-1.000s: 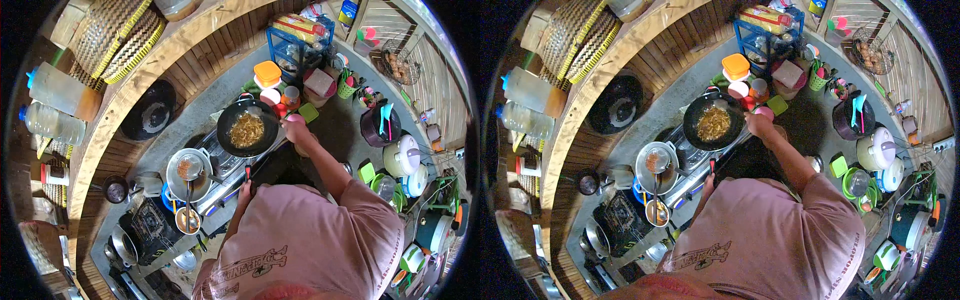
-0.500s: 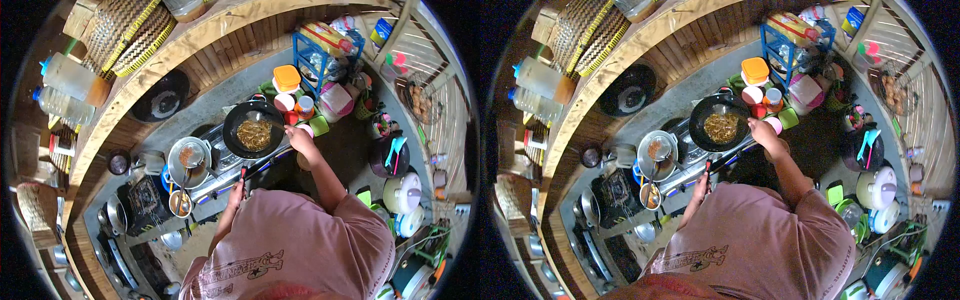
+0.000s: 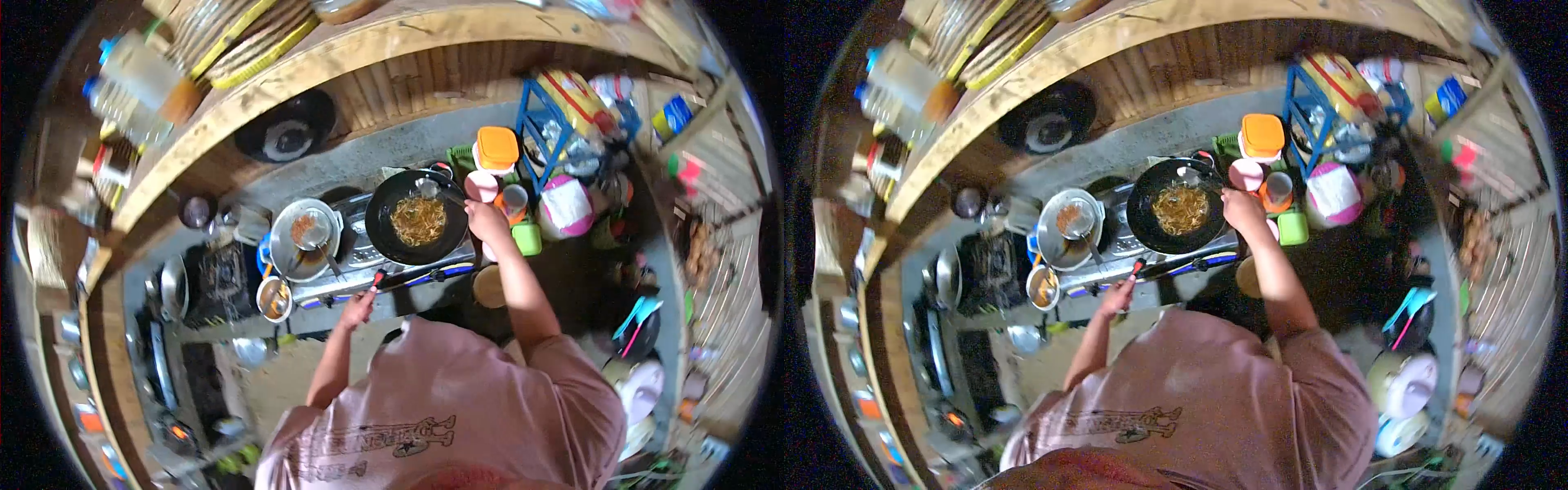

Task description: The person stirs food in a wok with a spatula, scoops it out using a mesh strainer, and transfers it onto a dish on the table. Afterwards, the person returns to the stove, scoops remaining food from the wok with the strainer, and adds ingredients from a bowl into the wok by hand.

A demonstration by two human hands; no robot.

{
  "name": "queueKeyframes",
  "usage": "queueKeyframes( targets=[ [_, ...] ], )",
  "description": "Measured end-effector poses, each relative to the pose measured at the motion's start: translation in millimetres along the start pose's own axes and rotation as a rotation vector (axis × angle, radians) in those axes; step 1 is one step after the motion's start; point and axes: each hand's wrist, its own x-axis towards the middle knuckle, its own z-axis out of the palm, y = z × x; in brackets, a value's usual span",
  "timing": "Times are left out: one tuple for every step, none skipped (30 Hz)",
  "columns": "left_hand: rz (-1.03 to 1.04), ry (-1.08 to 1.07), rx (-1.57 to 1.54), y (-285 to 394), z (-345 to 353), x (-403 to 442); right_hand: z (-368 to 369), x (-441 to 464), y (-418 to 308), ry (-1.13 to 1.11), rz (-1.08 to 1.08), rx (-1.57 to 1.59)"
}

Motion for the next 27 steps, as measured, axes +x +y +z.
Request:
queueKeyframes(
  targets=[
    [-0.008,-0.005,-0.015,1,0,-2,-3,9,-10,-0.039,0.001,0.04],
    [-0.015,-0.009,-0.026,3,-1,-3,7,20,-10,-0.039,-0.068,0.076],
    [-0.03,-0.014,-0.033,3,-3,-3,14,29,-13,-0.108,-0.121,0.086],
    [-0.045,-0.02,-0.037,6,-4,-3,13,33,-24,-0.179,-0.172,0.097],
    [-0.043,-0.005,-0.034,8,-4,-5,11,34,-31,-0.274,-0.183,0.034],
    [-0.047,-0.01,-0.057,13,-5,-10,36,48,-14,-0.296,-0.283,0.091],
    [-0.054,0.003,-0.063,16,-4,-14,38,52,-4,-0.286,-0.35,0.075],
    [-0.06,0.016,-0.07,18,-3,-16,38,52,0,-0.274,-0.419,0.058],
    [-0.037,0.005,-0.104,19,-2,-17,5,37,-18,-0.323,-0.344,0.073],
    [-0.036,0.027,-0.134,16,-2,-15,-3,36,-15,-0.291,-0.329,0.067],
    [-0.027,0.0,-0.109,10,-4,-11,-4,42,-5,-0.236,-0.339,0.056],
    [-0.021,-0.03,-0.081,7,-5,-10,-9,44,-9,-0.182,-0.345,0.048],
    [-0.019,-0.05,-0.094,5,-6,-9,-11,47,-16,-0.196,-0.365,0.038],
    [-0.021,-0.04,-0.112,3,-6,-8,-14,49,-22,-0.182,-0.315,0.0],
    [-0.015,-0.036,-0.098,2,-5,-7,-18,47,-35,-0.166,-0.264,-0.038],
    [-0.011,-0.035,-0.083,5,-5,-10,-16,42,-48,-0.168,-0.283,-0.024],
    [-0.033,-0.024,-0.067,9,-4,-11,-2,42,-48,-0.192,-0.351,-0.006],
    [-0.029,-0.016,-0.071,8,-4,-11,11,42,-47,-0.215,-0.421,0.013],
    [-0.016,-0.021,-0.06,6,-4,-11,7,33,-55,-0.232,-0.486,-0.076],
    [-0.001,-0.024,-0.051,4,-5,-10,-1,25,-60,-0.274,-0.491,-0.082],
    [0.004,-0.016,-0.071,7,-6,-12,0,24,-57,-0.303,-0.464,-0.016],
    [-0.009,-0.013,-0.053,10,-5,-17,0,22,-52,-0.335,-0.43,0.048],
    [-0.019,-0.01,-0.035,13,-5,-20,-1,22,-48,-0.34,-0.441,0.032],
    [-0.012,-0.006,-0.052,12,-5,-19,-12,16,-58,-0.268,-0.44,-0.017],
    [-0.015,-0.018,-0.043,10,-6,-18,-17,11,-66,-0.196,-0.439,-0.064],
    [-0.019,-0.03,-0.032,9,-6,-18,-9,10,-68,-0.138,-0.468,-0.018],
    [-0.048,-0.001,0.008,12,-6,-20,-6,6,-76,-0.147,-0.455,-0.052]
  ],
)
